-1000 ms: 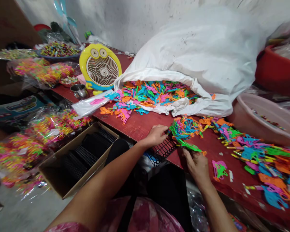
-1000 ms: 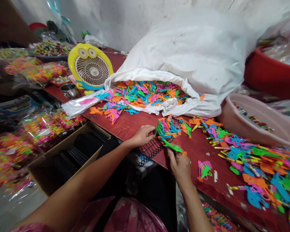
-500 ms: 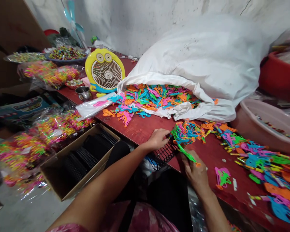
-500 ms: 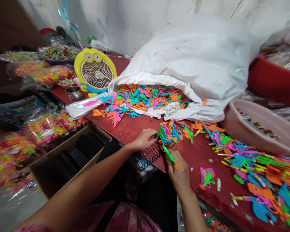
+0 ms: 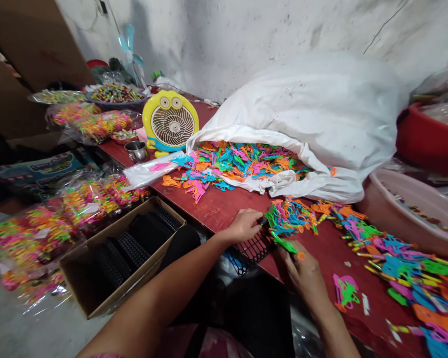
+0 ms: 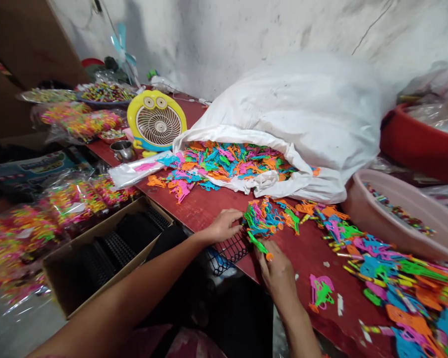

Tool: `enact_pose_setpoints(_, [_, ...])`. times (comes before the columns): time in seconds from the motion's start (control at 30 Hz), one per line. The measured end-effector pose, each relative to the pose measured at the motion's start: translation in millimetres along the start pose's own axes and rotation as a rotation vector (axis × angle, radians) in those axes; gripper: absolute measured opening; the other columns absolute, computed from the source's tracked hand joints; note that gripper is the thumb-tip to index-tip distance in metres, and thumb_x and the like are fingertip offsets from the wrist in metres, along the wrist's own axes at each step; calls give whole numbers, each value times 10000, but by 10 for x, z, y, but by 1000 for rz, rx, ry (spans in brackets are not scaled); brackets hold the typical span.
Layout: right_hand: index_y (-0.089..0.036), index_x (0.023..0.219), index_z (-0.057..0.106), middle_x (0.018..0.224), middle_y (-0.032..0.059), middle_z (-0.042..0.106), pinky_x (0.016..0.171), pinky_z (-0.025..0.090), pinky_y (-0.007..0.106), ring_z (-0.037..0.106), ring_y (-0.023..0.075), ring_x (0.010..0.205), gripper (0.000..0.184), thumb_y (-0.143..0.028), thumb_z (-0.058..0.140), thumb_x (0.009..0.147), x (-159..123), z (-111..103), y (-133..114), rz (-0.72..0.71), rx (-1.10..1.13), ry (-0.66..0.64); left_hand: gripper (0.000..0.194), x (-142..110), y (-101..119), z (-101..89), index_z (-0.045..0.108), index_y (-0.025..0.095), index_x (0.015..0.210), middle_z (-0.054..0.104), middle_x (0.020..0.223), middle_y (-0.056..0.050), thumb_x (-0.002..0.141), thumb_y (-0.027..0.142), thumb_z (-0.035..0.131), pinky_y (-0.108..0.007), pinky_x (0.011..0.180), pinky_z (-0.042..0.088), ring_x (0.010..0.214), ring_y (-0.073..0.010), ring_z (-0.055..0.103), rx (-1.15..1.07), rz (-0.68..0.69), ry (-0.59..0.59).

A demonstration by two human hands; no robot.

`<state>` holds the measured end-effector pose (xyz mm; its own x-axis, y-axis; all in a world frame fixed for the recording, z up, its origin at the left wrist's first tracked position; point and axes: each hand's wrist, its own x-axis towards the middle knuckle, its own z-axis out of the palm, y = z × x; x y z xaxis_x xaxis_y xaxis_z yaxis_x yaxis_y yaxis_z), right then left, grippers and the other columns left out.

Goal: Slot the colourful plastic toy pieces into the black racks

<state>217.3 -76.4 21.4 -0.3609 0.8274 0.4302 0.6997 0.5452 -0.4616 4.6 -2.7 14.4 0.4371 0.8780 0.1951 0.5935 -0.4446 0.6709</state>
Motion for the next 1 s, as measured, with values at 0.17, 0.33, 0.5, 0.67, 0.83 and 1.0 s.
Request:
enact_pose_setpoints(0.17, [-198, 853, 615, 734, 26, 635, 633, 445, 273, 590, 165, 657, 244, -400, 529, 959, -56, 199, -125, 232, -20, 212, 113, 0, -13, 10, 604, 215, 964, 666, 1006, -29, 871, 222, 540, -319, 940, 431, 1037, -206, 586, -5, 2, 6])
enact_pose_setpoints(0.33, [-208, 766, 570, 643, 11, 574, 569, 375, 278, 521, 159, 561, 295, -421, 512, 962, -115, 294, -164, 270, -80, 324, 82, 13, -68, 63, 603, 208, 925, 675, 1003, -27, 862, 215, 550, -318, 921, 431, 1013, -200, 594, -12, 27, 32])
enact_pose_setpoints(0.5, [-222, 711, 531, 600, 27, 555, 530, 276, 303, 470, 165, 506, 363, -409, 414, 999, -55, 298, -166, 205, -366, 304, 81, 33, -118, 99, 616, 209, 899, 681, 970, -24, 842, 196, 558, -334, 927, 450, 988, -203, 605, -57, 31, 55])
enact_pose_setpoints(0.67, [-200, 778, 574, 669, 61, 610, 534, 256, 300, 529, 173, 555, 366, -401, 377, 1011, -65, 347, -198, 251, -532, 283, 336, -146, 62, 52, 567, 202, 1173, 628, 1233, -84, 840, 158, 541, -341, 991, 471, 1140, -200, 584, -154, 43, 269])
enact_pose_setpoints(0.83, [-182, 847, 595, 712, 62, 633, 534, 264, 288, 554, 169, 580, 322, -361, 375, 1000, -69, 419, -249, 333, -524, 276, 428, -397, 519, 38, 565, 210, 1187, 640, 1173, -100, 810, 364, 696, -409, 978, 471, 1108, -250, 588, -88, 170, 593])
enact_pose_setpoints(1.0, [-182, 871, 600, 763, 59, 651, 537, 276, 275, 571, 156, 604, 267, -312, 394, 980, -36, 409, -268, 377, -472, 223, 431, -321, 784, 154, 584, 228, 1207, 684, 1151, -89, 835, 415, 696, -430, 958, 467, 1090, -261, 613, 43, 114, 511])
